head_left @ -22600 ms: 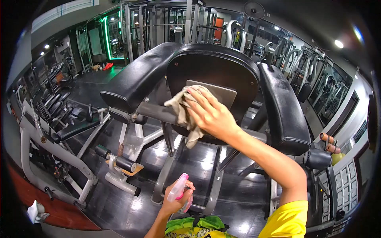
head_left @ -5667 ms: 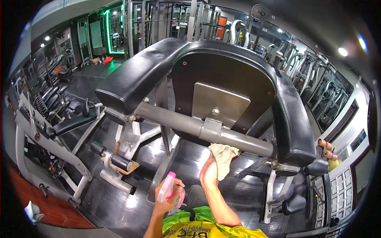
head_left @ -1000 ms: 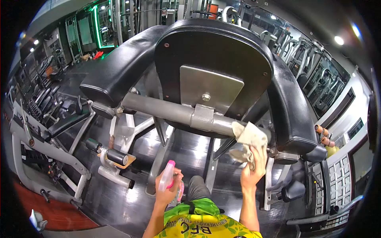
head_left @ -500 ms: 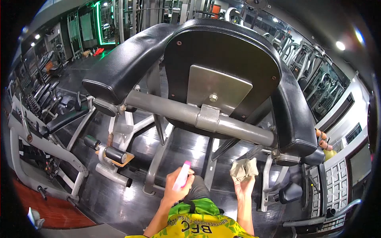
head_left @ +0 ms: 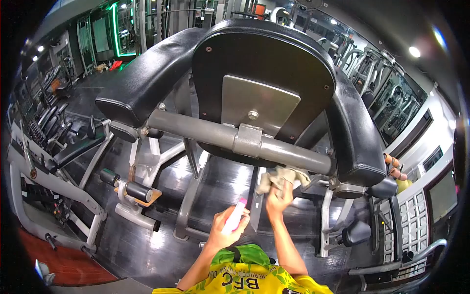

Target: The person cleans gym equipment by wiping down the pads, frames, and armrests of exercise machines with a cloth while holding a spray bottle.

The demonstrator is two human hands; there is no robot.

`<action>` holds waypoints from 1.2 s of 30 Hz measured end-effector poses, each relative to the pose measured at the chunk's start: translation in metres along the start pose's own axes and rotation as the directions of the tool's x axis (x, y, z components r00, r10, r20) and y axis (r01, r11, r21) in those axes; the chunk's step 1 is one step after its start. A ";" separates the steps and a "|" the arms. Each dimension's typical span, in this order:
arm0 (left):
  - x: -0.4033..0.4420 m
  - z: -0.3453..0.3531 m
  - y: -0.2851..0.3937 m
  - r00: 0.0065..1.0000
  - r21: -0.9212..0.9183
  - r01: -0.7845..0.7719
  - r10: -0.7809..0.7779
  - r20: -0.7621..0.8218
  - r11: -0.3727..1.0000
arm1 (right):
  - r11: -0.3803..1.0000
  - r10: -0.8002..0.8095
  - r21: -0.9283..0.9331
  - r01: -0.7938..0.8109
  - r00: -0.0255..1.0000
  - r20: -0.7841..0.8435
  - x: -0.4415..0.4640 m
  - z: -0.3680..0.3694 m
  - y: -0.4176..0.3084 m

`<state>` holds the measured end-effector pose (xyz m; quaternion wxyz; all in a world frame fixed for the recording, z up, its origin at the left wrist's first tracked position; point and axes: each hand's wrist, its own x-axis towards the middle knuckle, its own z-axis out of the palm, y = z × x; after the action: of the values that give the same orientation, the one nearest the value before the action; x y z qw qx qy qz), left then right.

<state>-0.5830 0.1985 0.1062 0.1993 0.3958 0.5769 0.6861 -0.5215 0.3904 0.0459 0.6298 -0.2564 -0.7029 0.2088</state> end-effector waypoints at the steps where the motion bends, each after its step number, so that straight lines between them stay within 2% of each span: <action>1: -0.002 0.000 -0.001 1.000 0.003 0.001 -0.001 0.003 1.000 | 0.955 -0.275 -0.094 0.282 0.958 0.082 0.014 0.011 0.002; 3: -0.005 0.000 -0.003 1.000 -0.013 -0.016 0.016 -0.007 1.000 | 0.870 -0.412 -0.180 0.459 0.878 0.244 0.022 0.030 0.029; 4: -0.007 0.000 -0.005 1.000 -0.010 -0.021 0.021 -0.004 1.000 | 0.910 -0.366 -0.141 0.390 0.916 0.166 0.025 0.044 0.027; 5: -0.009 0.001 -0.008 1.000 -0.042 0.015 -0.016 -0.006 0.999 | 0.808 -0.463 -0.293 0.511 0.858 0.222 0.038 0.046 0.009; 9: -0.011 -0.001 -0.007 0.996 -0.071 0.091 -0.092 -0.013 0.993 | 0.845 -0.361 -0.355 0.401 0.916 0.175 0.034 0.061 0.003; 11: -0.014 -0.004 -0.009 0.996 -0.061 0.086 -0.087 -0.011 0.994 | 0.869 -0.288 -0.305 0.389 0.900 0.326 0.027 0.048 0.004; 12: -0.013 -0.006 -0.010 0.997 -0.056 0.076 -0.077 -0.012 0.996 | 0.980 -0.155 -0.087 0.181 0.957 0.245 0.018 0.042 -0.001; 13: -0.013 -0.008 -0.011 0.997 -0.055 0.072 -0.072 -0.015 0.996 | 0.924 -0.218 -0.228 0.308 0.912 0.349 0.007 0.037 0.012; 15: -0.014 -0.012 -0.012 0.996 0.015 0.081 -0.081 -0.032 0.997 | 0.911 0.078 -0.399 0.100 0.911 0.406 -0.039 0.038 0.048; 16: -0.015 -0.014 -0.013 0.996 0.015 0.080 -0.080 -0.031 0.997 | 0.909 0.273 -0.408 -0.086 0.862 0.426 -0.051 0.037 0.054; 17: -0.016 -0.016 -0.015 0.995 0.004 0.089 -0.089 -0.034 0.996 | 0.867 0.454 -0.420 -0.268 0.773 0.444 -0.061 0.035 0.058; 18: -0.016 -0.018 -0.015 0.994 -0.006 0.098 -0.098 -0.037 0.995 | 0.907 0.414 -0.241 -0.346 0.841 0.349 -0.071 0.036 0.062; 19: -0.016 -0.020 -0.015 0.994 -0.006 0.098 -0.098 -0.039 0.995 | 0.952 0.307 -0.096 -0.292 0.908 0.284 -0.069 0.032 0.052; 21: -0.016 -0.021 -0.013 0.995 0.029 0.073 -0.070 -0.069 0.997 | 0.995 0.009 0.101 -0.028 0.983 0.182 -0.048 0.027 0.040; 23: -0.015 -0.021 -0.017 0.995 0.007 0.072 -0.071 -0.075 0.997 | 0.975 0.134 0.161 -0.153 0.984 0.119 -0.042 0.031 0.042; 24: -0.014 -0.021 -0.018 0.994 -0.011 0.069 -0.070 -0.079 0.998 | 0.998 -0.056 -0.013 0.057 0.997 0.059 -0.030 0.033 0.048; 25: -0.014 -0.021 -0.018 0.995 -0.012 0.072 -0.072 -0.075 0.997 | 0.980 -0.201 0.007 0.201 0.976 0.084 -0.005 0.030 0.036; 27: -0.011 -0.020 -0.016 0.996 0.026 0.073 -0.072 -0.049 0.997 | 0.974 -0.154 -0.129 0.188 0.959 0.237 0.015 0.038 0.031; 28: -0.011 -0.019 -0.017 0.996 0.026 0.072 -0.071 -0.045 0.997 | 0.973 -0.153 -0.131 0.188 0.960 0.234 0.020 0.040 0.025; 30: -0.012 -0.016 -0.019 0.994 -0.013 0.102 -0.103 -0.046 0.995 | 0.849 -0.331 -0.321 0.420 0.896 0.297 0.026 0.043 0.014; 31: -0.011 -0.015 -0.019 0.994 -0.011 0.098 -0.098 -0.046 0.995 | 0.848 -0.335 -0.320 0.422 0.896 0.293 0.021 0.044 0.019; 33: -0.013 -0.015 -0.019 0.997 -0.019 0.074 -0.074 -0.031 0.997 | 0.931 -0.181 -0.243 0.273 0.921 0.344 -0.008 0.040 0.035; 34: -0.014 -0.016 -0.021 0.997 -0.016 0.071 -0.071 -0.030 0.997 | 0.904 -0.103 -0.342 0.257 0.907 0.410 -0.023 0.037 0.039; 35: -0.015 -0.017 -0.023 0.996 -0.039 0.079 -0.080 -0.026 0.996 | 0.933 0.025 -0.336 0.132 0.905 0.425 -0.048 0.041 0.064; 36: -0.016 -0.018 -0.024 0.996 -0.063 0.088 -0.090 -0.025 0.994 | 0.939 0.250 -0.329 -0.098 0.851 0.462 -0.062 0.037 0.068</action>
<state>-0.5911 0.1816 0.0781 0.2336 0.3537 0.5751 0.6997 -0.5471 0.4057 -0.0482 0.3605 -0.3476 -0.8377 0.2180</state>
